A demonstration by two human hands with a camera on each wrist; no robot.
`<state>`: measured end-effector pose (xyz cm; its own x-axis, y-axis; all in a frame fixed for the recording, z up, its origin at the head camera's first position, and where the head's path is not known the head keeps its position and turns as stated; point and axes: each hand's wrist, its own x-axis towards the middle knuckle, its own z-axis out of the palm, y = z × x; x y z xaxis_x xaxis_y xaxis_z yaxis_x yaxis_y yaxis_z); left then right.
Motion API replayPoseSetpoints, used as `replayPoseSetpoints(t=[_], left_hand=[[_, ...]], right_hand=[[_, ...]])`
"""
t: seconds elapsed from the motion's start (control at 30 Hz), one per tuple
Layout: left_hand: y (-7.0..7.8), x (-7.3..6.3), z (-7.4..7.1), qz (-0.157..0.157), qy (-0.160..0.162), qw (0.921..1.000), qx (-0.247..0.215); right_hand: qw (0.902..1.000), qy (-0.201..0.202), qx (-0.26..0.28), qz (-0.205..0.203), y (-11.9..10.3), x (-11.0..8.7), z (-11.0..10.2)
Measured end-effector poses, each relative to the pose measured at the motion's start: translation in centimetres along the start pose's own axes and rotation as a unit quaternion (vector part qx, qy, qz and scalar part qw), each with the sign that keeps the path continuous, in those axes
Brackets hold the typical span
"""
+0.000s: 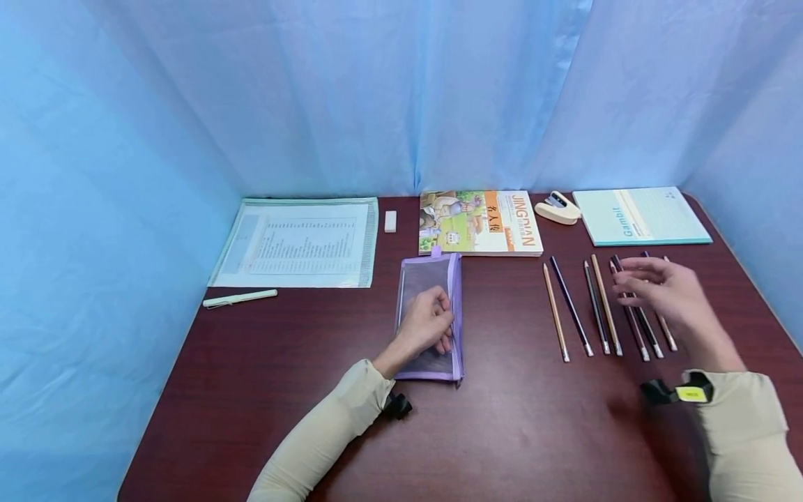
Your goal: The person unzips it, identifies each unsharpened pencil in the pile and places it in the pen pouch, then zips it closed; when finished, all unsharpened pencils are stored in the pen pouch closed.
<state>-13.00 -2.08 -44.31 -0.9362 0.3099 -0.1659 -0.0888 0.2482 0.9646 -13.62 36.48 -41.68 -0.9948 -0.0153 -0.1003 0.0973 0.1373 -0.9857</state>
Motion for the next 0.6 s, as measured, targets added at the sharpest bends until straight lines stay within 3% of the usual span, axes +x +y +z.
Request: replayPoseSetpoints(t=[0.07, 0.13, 0.2, 0.3, 0.47, 0.6], left_hand=[[0.0, 0.0, 0.0, 0.001, 0.001, 1.0, 0.005], [0.0, 0.0, 0.0, 0.003, 0.002, 1.0, 0.007], [-0.1, 0.1, 0.0, 0.002, 0.003, 1.0, 0.008], [-0.1, 0.0, 0.0, 0.0, 0.004, 1.0, 0.006], [0.0, 0.0, 0.0, -0.003, 0.005, 1.0, 0.002], [-0.1, 0.0, 0.0, -0.005, 0.003, 1.0, -0.002]], right_hand=[[0.9997, 0.015, -0.012, 0.012, 0.1, 0.1, -1.9], [0.9962, 0.034, -0.075, 0.027, 0.3, 0.2, -3.4], [0.9855, 0.048, -0.158, 0.04, 0.6, 0.3, -4.7], [0.9578, 0.062, -0.275, 0.054, 1.2, 0.6, -5.9], [0.9169, 0.07, -0.387, 0.07, 1.8, 1.4, -7.1], [0.8842, 0.046, -0.462, 0.05, 1.7, 1.9, -7.7]])
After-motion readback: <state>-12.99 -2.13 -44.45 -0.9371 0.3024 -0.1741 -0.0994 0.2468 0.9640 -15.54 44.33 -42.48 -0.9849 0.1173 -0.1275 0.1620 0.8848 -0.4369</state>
